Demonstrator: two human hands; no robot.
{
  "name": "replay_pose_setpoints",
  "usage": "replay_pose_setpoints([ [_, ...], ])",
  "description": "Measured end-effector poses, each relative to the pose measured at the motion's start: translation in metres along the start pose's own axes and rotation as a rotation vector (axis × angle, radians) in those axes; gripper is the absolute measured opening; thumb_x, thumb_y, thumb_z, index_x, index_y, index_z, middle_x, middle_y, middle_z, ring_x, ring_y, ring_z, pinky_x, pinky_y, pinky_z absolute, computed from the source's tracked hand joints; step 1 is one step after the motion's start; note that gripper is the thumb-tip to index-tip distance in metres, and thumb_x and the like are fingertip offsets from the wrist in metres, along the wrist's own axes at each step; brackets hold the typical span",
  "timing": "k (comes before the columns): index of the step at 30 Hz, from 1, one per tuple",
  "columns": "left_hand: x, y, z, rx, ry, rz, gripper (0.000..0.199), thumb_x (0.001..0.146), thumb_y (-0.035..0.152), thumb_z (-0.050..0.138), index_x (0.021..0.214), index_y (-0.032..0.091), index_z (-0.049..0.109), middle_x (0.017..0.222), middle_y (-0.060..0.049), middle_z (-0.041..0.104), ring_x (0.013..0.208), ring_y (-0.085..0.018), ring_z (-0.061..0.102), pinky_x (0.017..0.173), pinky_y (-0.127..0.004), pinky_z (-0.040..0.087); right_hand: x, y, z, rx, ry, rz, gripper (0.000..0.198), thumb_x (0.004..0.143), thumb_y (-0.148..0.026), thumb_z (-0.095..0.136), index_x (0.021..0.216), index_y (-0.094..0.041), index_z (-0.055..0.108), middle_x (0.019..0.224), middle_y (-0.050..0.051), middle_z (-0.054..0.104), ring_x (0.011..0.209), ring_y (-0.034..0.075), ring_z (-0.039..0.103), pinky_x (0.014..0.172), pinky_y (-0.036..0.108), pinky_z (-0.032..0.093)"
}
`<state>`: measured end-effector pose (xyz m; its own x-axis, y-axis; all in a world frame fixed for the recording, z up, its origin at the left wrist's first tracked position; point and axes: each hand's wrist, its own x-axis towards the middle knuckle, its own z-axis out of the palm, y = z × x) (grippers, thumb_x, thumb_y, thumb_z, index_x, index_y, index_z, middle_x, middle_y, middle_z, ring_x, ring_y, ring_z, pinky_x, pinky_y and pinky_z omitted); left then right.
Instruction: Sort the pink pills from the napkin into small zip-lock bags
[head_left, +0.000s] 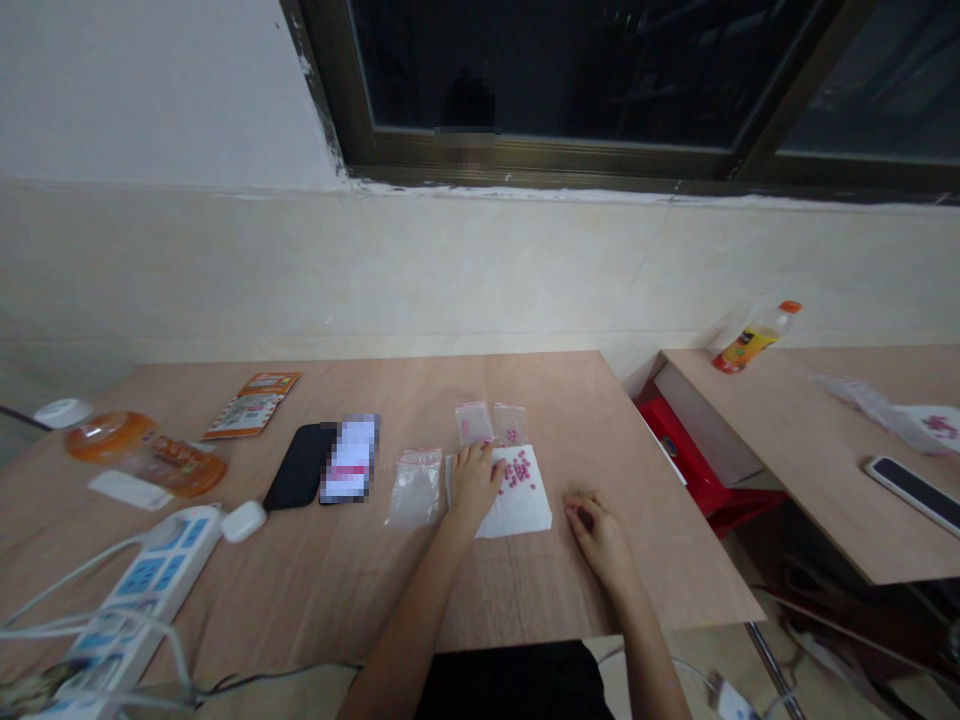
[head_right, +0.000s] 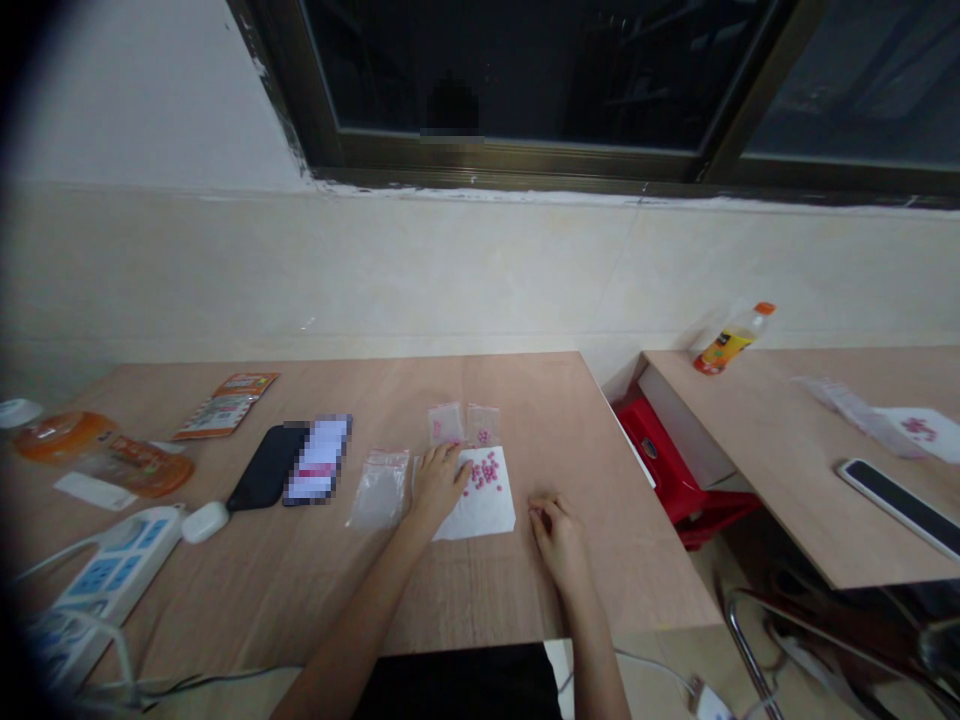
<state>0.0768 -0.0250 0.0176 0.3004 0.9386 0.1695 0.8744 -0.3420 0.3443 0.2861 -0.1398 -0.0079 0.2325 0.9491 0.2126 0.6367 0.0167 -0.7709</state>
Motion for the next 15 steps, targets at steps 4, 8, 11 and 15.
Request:
replay_pose_setpoints([
  [4,0.007,-0.003,-0.005,0.023,-0.025,-0.019,0.035,0.095,0.033,0.043,0.122,0.018,0.060,0.120,-0.010,0.065,0.111,-0.026,0.056,0.095,-0.039,0.041,0.006,0.002,-0.002,0.029,-0.004,-0.021,0.021,0.087,-0.033,0.052,0.085,-0.020,0.068,0.089,0.009,0.068,0.083,0.024,0.065,0.076,0.037,0.052],
  [8,0.016,-0.004,-0.008,0.058,-0.050,-0.009,0.031,0.096,0.027,0.041,0.116,0.019,0.063,0.111,-0.010,0.067,0.106,-0.025,0.058,0.091,-0.038,0.042,0.024,-0.006,0.008,0.106,0.008,-0.014,0.023,0.087,-0.037,0.054,0.088,-0.019,0.068,0.085,0.009,0.069,0.078,0.024,0.064,0.070,0.035,0.051],
  [11,0.021,-0.005,-0.008,0.085,-0.057,0.000,0.029,0.095,0.023,0.040,0.110,0.018,0.065,0.107,-0.010,0.067,0.103,-0.024,0.059,0.089,-0.037,0.043,0.044,-0.016,0.026,0.141,-0.025,-0.052,0.023,0.086,-0.037,0.055,0.087,-0.019,0.069,0.082,0.009,0.069,0.075,0.023,0.062,0.068,0.034,0.049],
  [15,0.027,-0.008,-0.005,0.111,-0.084,0.025,0.026,0.094,0.019,0.041,0.105,0.017,0.065,0.104,-0.011,0.067,0.102,-0.024,0.061,0.088,-0.037,0.044,0.062,-0.023,0.047,0.110,-0.084,-0.139,0.019,0.086,-0.035,0.057,0.083,-0.020,0.069,0.083,0.007,0.070,0.079,0.022,0.061,0.073,0.034,0.048],
])
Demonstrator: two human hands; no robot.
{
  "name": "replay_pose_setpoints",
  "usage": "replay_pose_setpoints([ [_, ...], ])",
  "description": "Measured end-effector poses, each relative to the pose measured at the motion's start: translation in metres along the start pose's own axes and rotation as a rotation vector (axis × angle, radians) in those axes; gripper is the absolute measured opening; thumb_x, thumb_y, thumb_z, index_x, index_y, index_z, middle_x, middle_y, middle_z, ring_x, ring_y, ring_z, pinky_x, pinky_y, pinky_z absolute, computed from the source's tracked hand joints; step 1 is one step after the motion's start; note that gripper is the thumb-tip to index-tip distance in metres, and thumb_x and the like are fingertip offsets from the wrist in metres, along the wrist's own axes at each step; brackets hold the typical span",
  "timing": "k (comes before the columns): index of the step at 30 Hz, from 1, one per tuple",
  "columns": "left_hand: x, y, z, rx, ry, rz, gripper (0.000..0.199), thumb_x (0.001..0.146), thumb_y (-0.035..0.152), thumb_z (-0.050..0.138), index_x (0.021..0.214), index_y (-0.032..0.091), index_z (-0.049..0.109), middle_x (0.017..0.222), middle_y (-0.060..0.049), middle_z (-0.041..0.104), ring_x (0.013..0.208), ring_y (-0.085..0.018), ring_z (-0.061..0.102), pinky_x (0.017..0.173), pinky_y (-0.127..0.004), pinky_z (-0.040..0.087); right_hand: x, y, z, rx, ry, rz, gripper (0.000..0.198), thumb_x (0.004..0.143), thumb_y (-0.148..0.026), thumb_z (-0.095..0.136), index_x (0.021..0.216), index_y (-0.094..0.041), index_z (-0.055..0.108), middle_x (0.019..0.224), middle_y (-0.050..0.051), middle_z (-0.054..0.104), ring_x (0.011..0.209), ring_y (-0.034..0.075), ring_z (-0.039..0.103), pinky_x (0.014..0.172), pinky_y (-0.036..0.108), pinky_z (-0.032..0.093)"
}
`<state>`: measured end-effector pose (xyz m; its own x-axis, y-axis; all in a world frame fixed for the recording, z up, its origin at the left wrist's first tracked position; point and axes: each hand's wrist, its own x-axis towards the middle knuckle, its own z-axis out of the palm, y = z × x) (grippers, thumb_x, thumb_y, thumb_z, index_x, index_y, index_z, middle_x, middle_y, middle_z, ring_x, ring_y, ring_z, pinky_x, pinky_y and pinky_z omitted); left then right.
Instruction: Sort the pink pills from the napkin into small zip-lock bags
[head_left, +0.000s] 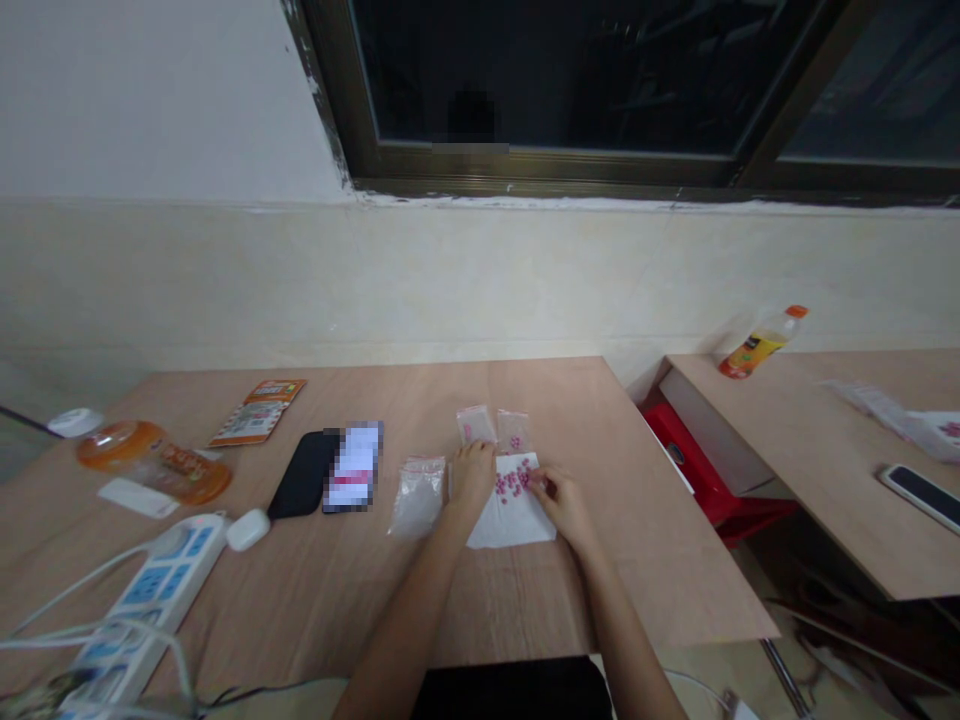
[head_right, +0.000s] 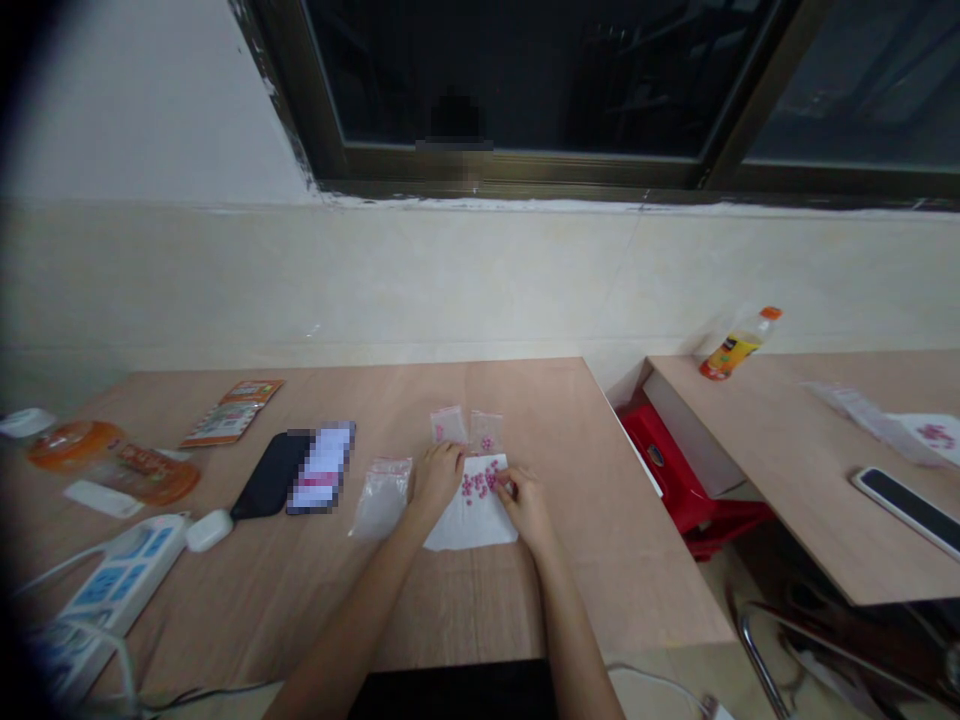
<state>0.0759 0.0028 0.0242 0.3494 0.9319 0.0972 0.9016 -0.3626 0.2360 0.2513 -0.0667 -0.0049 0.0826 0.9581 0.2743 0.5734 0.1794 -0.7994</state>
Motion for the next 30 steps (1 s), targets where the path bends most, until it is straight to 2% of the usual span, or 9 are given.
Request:
replay_pose_setpoints([
  [6,0.003,-0.002,-0.001,-0.020,-0.011,0.040,0.025,0.092,0.014,0.044,0.109,0.016,0.062,0.105,-0.011,0.067,0.102,-0.023,0.062,0.089,-0.036,0.045,0.009,0.004,0.005,-0.056,0.025,-0.034,0.019,0.087,-0.035,0.057,0.088,-0.020,0.069,0.085,0.007,0.067,0.076,0.021,0.059,0.071,0.033,0.047],
  [12,-0.004,0.004,-0.001,-0.135,-0.001,0.112,0.024,0.092,0.017,0.045,0.110,0.018,0.062,0.110,-0.008,0.067,0.104,-0.021,0.061,0.093,-0.034,0.044,0.020,0.006,0.003,-0.123,0.001,-0.073,0.024,0.089,-0.034,0.053,0.102,-0.021,0.068,0.100,0.009,0.070,0.094,0.024,0.061,0.086,0.038,0.045],
  [16,-0.009,0.010,0.002,-0.166,0.035,0.151,0.023,0.089,0.020,0.052,0.110,0.018,0.062,0.112,-0.008,0.065,0.108,-0.022,0.058,0.097,-0.037,0.043,0.020,0.006,0.002,-0.134,-0.021,-0.070,0.022,0.089,-0.032,0.052,0.095,-0.020,0.069,0.095,0.007,0.071,0.091,0.023,0.061,0.085,0.038,0.045],
  [19,-0.010,0.014,0.003,-0.154,0.053,0.179,0.026,0.090,0.026,0.053,0.112,0.017,0.062,0.115,-0.010,0.062,0.110,-0.024,0.054,0.097,-0.039,0.042,0.022,0.009,0.003,-0.129,0.029,-0.061,0.022,0.088,-0.031,0.051,0.092,-0.019,0.069,0.090,0.008,0.070,0.086,0.023,0.061,0.081,0.037,0.046],
  [22,-0.012,0.017,0.003,-0.140,0.067,0.192,0.029,0.090,0.030,0.054,0.115,0.017,0.062,0.116,-0.011,0.061,0.111,-0.025,0.052,0.096,-0.041,0.042,0.032,0.014,0.004,-0.125,0.086,-0.052,0.023,0.088,-0.030,0.049,0.093,-0.019,0.068,0.092,0.008,0.069,0.090,0.023,0.061,0.084,0.038,0.046],
  [25,-0.015,0.019,0.004,-0.167,0.089,0.207,0.025,0.093,0.032,0.050,0.107,0.018,0.066,0.114,-0.010,0.062,0.110,-0.024,0.052,0.097,-0.041,0.041,0.051,0.020,0.006,-0.178,0.123,-0.031,0.028,0.089,-0.029,0.047,0.104,-0.018,0.067,0.102,0.010,0.068,0.097,0.024,0.059,0.089,0.039,0.044],
  [27,-0.015,0.020,0.005,-0.208,0.104,0.224,0.026,0.095,0.031,0.046,0.099,0.018,0.068,0.113,-0.009,0.063,0.109,-0.023,0.053,0.098,-0.041,0.041,0.068,0.022,0.007,-0.258,0.093,-0.021,0.033,0.089,-0.028,0.048,0.115,-0.015,0.063,0.111,0.013,0.066,0.105,0.026,0.056,0.094,0.039,0.042],
  [30,-0.015,0.020,0.009,-0.253,0.124,0.251,0.025,0.096,0.029,0.046,0.106,0.017,0.066,0.114,-0.009,0.065,0.110,-0.022,0.054,0.100,-0.039,0.041,0.093,0.020,0.008,-0.429,0.034,0.032,0.043,0.091,-0.032,0.050,0.129,-0.013,0.056,0.122,0.016,0.060,0.113,0.029,0.051,0.097,0.040,0.038],
])
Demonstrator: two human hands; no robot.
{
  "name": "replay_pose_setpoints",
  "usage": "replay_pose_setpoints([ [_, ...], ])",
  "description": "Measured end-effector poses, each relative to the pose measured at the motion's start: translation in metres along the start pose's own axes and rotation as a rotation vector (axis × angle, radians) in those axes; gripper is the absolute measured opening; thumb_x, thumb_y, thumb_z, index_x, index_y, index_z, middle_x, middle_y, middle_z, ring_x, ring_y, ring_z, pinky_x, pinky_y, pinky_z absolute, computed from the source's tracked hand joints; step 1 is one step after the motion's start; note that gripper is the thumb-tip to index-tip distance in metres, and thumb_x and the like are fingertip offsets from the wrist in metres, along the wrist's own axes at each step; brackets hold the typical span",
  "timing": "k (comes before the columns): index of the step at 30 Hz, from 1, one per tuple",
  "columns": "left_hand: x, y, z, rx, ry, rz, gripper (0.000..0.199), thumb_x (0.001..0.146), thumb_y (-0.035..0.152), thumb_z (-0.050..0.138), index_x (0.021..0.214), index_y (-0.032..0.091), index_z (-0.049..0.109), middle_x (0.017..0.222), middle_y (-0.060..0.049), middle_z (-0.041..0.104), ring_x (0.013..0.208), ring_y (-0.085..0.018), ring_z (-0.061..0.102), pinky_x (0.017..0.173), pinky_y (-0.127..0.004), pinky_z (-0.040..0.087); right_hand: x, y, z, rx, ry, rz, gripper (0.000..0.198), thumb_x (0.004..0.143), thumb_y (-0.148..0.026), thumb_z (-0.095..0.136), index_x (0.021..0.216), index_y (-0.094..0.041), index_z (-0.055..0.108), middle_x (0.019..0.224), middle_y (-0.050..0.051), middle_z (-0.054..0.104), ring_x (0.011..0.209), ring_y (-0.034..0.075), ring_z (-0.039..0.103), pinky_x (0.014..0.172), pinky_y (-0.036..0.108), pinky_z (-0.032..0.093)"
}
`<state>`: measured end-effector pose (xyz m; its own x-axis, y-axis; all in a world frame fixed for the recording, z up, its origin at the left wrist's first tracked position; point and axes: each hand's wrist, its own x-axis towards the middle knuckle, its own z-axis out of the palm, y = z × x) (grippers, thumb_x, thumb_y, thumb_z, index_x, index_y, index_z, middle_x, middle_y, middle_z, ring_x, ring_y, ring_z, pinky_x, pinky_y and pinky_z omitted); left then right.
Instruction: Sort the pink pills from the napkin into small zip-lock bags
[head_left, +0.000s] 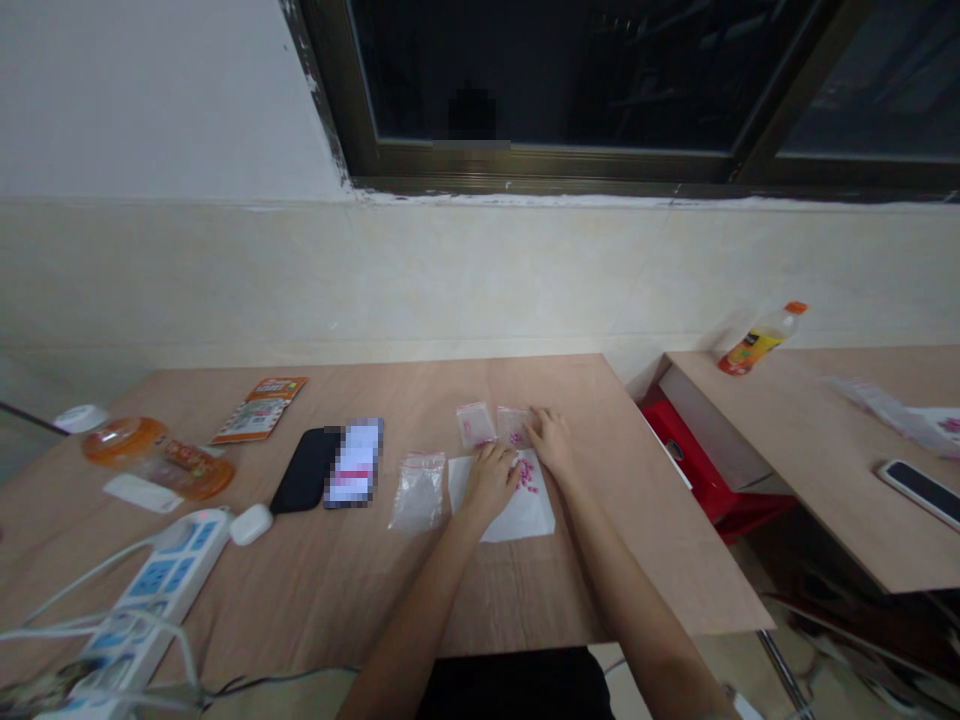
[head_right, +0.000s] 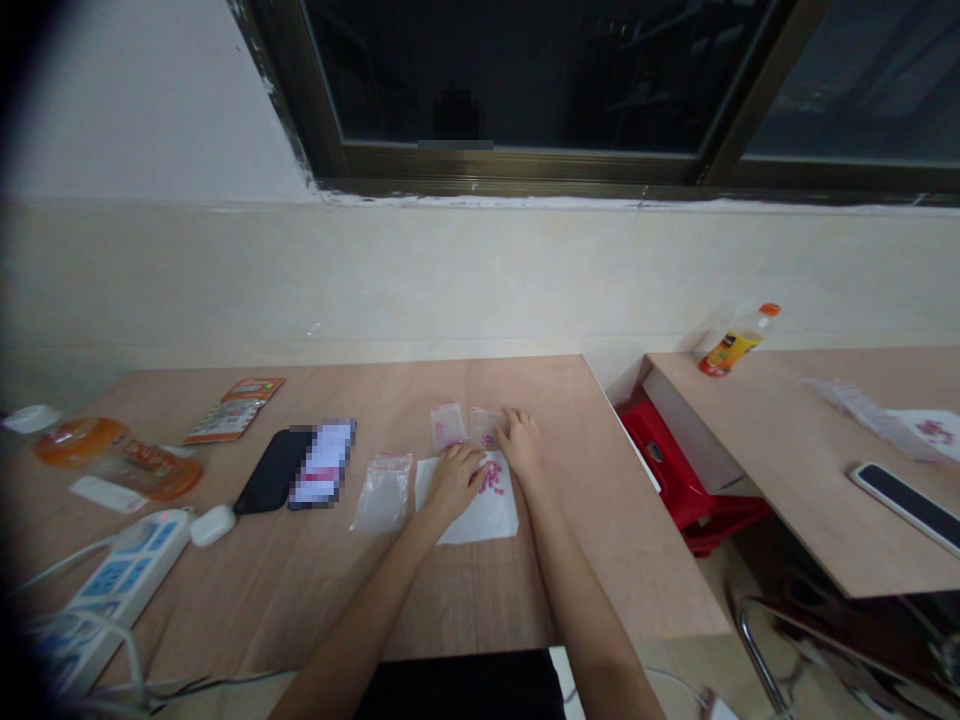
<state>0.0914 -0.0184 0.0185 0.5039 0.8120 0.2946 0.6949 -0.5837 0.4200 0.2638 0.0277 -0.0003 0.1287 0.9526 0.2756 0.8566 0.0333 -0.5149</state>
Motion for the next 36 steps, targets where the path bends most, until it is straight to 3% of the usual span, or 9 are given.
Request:
replay_pose_setpoints([
  [3,-0.001,0.001,0.004,-0.024,-0.013,0.015,0.027,0.095,0.028,0.048,0.113,0.016,0.063,0.113,-0.009,0.067,0.110,-0.022,0.057,0.100,-0.038,0.042,0.018,-0.005,0.001,-0.124,-0.094,0.007,0.046,0.092,-0.035,0.051,0.134,-0.017,0.053,0.132,0.016,0.054,0.118,0.031,0.046,0.097,0.040,0.036],
  [7,-0.006,0.004,0.005,-0.062,-0.044,-0.003,0.025,0.095,0.029,0.046,0.108,0.018,0.065,0.107,-0.007,0.070,0.102,-0.021,0.062,0.095,-0.036,0.045,0.028,-0.006,0.003,-0.195,-0.190,-0.015,0.036,0.090,-0.034,0.055,0.124,-0.022,0.061,0.131,0.014,0.055,0.118,0.031,0.044,0.095,0.041,0.036],
  [12,-0.011,0.010,-0.004,-0.088,-0.033,-0.014,0.023,0.095,0.027,0.047,0.105,0.019,0.066,0.102,-0.006,0.071,0.099,-0.021,0.063,0.093,-0.037,0.045,0.029,-0.002,0.000,-0.156,-0.127,0.003,0.023,0.088,-0.029,0.056,0.106,-0.018,0.067,0.118,0.014,0.060,0.114,0.029,0.046,0.094,0.040,0.037],
  [15,-0.010,0.011,-0.009,-0.142,0.012,-0.048,0.022,0.093,0.026,0.049,0.102,0.021,0.068,0.101,-0.006,0.071,0.099,-0.021,0.062,0.093,-0.038,0.046,0.030,-0.001,-0.003,0.041,-0.042,0.033,0.019,0.086,-0.028,0.053,0.095,-0.017,0.066,0.102,0.012,0.065,0.102,0.026,0.053,0.088,0.037,0.041],
  [19,-0.013,0.009,-0.014,-0.336,0.205,-0.215,0.018,0.090,0.024,0.053,0.101,0.020,0.067,0.102,-0.007,0.071,0.099,-0.020,0.064,0.091,-0.036,0.048,0.023,-0.007,-0.011,0.557,0.021,0.087,0.026,0.084,-0.042,0.050,0.090,-0.019,0.061,0.078,0.003,0.064,0.074,0.018,0.058,0.070,0.029,0.047],
  [25,-0.021,0.004,-0.036,-0.643,0.418,-0.481,0.028,0.089,0.037,0.053,0.106,0.018,0.066,0.106,-0.009,0.071,0.092,-0.018,0.067,0.080,-0.030,0.052,-0.024,-0.035,-0.046,0.740,0.056,0.037,0.028,0.081,-0.042,0.059,0.096,-0.019,0.065,0.088,0.006,0.067,0.079,0.019,0.059,0.073,0.031,0.048],
  [28,-0.025,0.006,-0.056,-0.826,0.371,-0.507,0.043,0.087,0.053,0.051,0.104,0.017,0.068,0.107,-0.011,0.072,0.097,-0.021,0.067,0.080,-0.030,0.052,-0.054,-0.054,-0.061,0.765,-0.025,0.001,0.028,0.081,-0.041,0.062,0.099,-0.020,0.067,0.092,0.007,0.068,0.085,0.021,0.061,0.075,0.032,0.050],
  [31,-0.029,0.009,-0.073,-1.001,0.231,-0.478,0.051,0.081,0.061,0.056,0.097,0.015,0.072,0.099,-0.012,0.074,0.088,-0.022,0.069,0.077,-0.032,0.053,-0.077,-0.069,-0.067,0.809,-0.138,-0.033,0.031,0.082,-0.040,0.064,0.107,-0.021,0.066,0.096,0.007,0.068,0.086,0.021,0.062,0.074,0.033,0.051],
  [36,-0.038,0.012,-0.086,-1.090,0.130,-0.488,0.036,0.067,0.047,0.075,0.086,0.016,0.071,0.081,-0.007,0.075,0.071,-0.018,0.068,0.067,-0.029,0.053,-0.094,-0.084,-0.063,0.804,-0.136,-0.045,0.029,0.082,-0.038,0.062,0.107,-0.023,0.064,0.092,0.004,0.067,0.083,0.019,0.061,0.074,0.033,0.051],
])
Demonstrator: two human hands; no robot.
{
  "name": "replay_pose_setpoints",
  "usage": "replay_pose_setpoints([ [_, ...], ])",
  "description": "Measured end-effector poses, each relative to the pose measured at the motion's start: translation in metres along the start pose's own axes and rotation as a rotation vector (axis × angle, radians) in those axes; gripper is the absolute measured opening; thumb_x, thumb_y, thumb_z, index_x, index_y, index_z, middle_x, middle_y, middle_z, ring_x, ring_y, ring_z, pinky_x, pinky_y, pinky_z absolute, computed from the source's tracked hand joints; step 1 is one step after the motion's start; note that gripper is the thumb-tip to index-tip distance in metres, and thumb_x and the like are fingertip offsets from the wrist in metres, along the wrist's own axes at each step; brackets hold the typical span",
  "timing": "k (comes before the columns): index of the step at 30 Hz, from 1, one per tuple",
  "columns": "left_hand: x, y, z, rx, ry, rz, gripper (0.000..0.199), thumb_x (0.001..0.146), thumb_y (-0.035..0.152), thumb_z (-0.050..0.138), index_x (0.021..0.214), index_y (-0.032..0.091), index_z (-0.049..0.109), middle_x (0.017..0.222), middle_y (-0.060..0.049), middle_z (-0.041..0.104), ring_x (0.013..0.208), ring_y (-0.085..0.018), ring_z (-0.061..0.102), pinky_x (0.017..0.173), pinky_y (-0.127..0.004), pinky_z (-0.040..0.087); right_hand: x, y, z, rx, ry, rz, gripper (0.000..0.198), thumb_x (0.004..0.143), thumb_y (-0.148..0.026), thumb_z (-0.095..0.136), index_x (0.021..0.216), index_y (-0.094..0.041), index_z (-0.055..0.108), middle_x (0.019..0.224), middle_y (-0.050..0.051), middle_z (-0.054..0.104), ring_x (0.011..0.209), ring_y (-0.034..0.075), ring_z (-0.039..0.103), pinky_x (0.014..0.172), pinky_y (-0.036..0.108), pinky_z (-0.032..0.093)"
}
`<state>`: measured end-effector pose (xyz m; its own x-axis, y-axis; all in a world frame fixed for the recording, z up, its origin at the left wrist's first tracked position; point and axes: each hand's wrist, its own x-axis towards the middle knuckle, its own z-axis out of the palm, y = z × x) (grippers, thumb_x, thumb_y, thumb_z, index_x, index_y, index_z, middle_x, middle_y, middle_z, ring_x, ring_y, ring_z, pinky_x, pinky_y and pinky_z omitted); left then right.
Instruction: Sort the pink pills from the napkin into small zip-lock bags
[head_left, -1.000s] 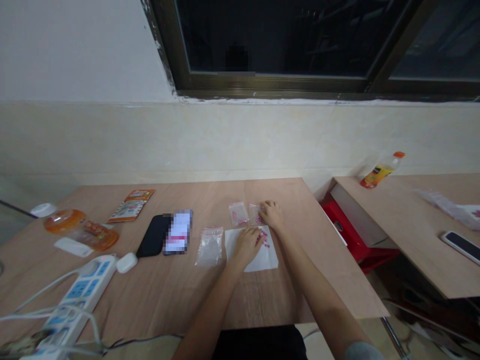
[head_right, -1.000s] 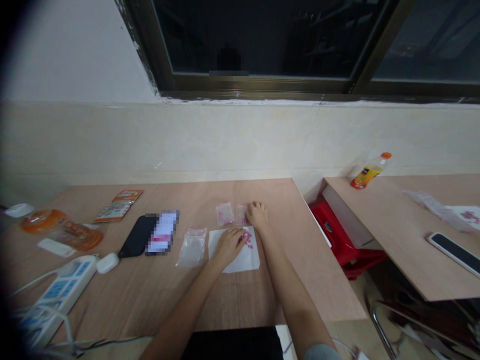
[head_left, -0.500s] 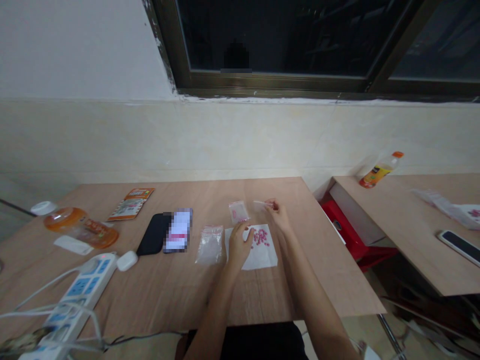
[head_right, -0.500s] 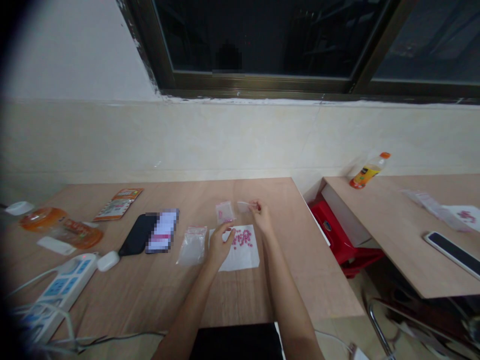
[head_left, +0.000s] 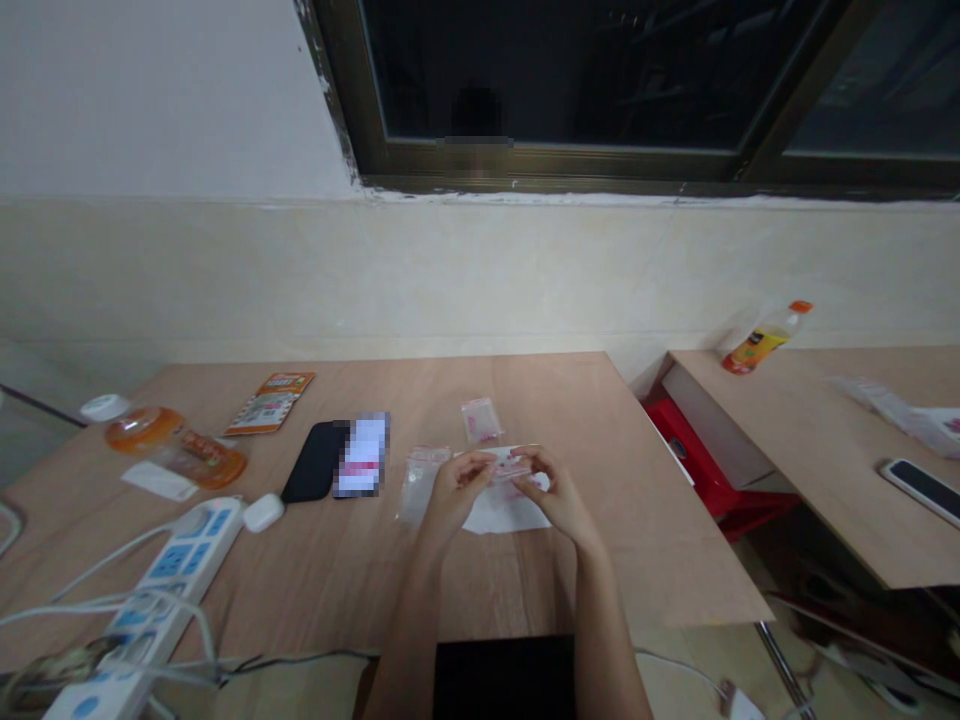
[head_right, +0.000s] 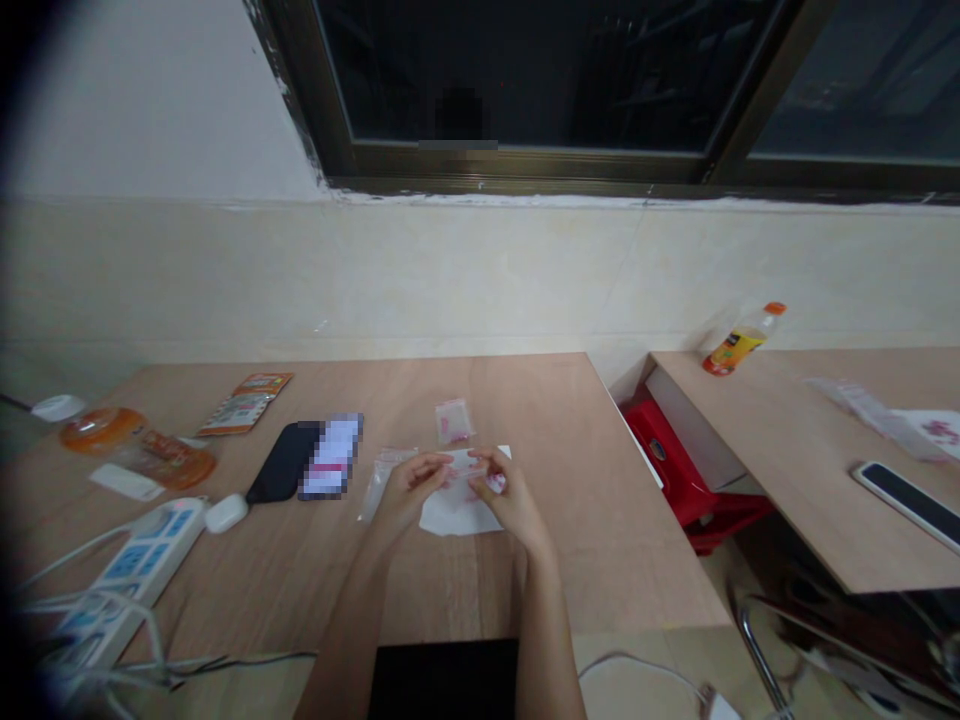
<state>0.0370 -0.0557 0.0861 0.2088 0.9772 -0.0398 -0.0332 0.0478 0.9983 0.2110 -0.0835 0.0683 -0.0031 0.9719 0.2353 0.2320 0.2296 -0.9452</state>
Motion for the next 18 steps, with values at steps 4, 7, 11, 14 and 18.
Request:
replay_pose_setpoints([
  [4,-0.006,0.001,-0.003,-0.038,0.048,-0.004,0.031,0.066,0.036,0.077,0.088,0.017,0.066,0.069,-0.003,0.073,0.062,-0.015,0.067,0.061,-0.025,0.052,-0.002,-0.002,0.005,-0.037,0.263,-0.024,0.031,0.080,-0.039,0.064,0.106,-0.022,0.061,0.088,0.005,0.065,0.082,0.019,0.060,0.076,0.032,0.049],
  [7,-0.007,0.002,-0.004,-0.062,0.120,0.029,0.032,0.064,0.032,0.079,0.088,0.017,0.064,0.072,-0.004,0.074,0.064,-0.015,0.068,0.060,-0.024,0.051,-0.006,-0.007,0.005,-0.066,0.329,-0.008,0.022,0.082,-0.042,0.063,0.086,-0.021,0.061,0.077,0.003,0.063,0.074,0.018,0.059,0.071,0.030,0.046],
  [11,-0.010,0.007,0.000,-0.045,0.137,0.052,0.030,0.065,0.030,0.078,0.087,0.017,0.062,0.075,-0.004,0.075,0.068,-0.017,0.070,0.064,-0.025,0.054,-0.010,-0.018,0.011,0.000,0.115,0.033,0.029,0.087,-0.046,0.058,0.074,-0.020,0.061,0.070,0.002,0.064,0.066,0.016,0.059,0.064,0.027,0.044],
  [14,-0.014,0.012,0.006,-0.050,0.119,0.063,0.027,0.065,0.029,0.077,0.083,0.017,0.061,0.073,-0.003,0.074,0.067,-0.017,0.070,0.067,-0.027,0.055,-0.010,-0.023,0.020,0.054,0.040,0.059,0.033,0.089,-0.049,0.056,0.074,-0.020,0.062,0.070,0.002,0.065,0.067,0.016,0.060,0.063,0.027,0.045],
  [18,-0.016,0.017,0.011,-0.122,0.096,0.039,0.027,0.062,0.026,0.078,0.079,0.017,0.059,0.066,0.000,0.071,0.061,-0.016,0.068,0.063,-0.025,0.054,-0.007,-0.025,0.027,0.105,0.023,0.059,0.033,0.091,-0.049,0.053,0.075,-0.020,0.060,0.073,0.001,0.064,0.068,0.015,0.060,0.065,0.026,0.045],
])
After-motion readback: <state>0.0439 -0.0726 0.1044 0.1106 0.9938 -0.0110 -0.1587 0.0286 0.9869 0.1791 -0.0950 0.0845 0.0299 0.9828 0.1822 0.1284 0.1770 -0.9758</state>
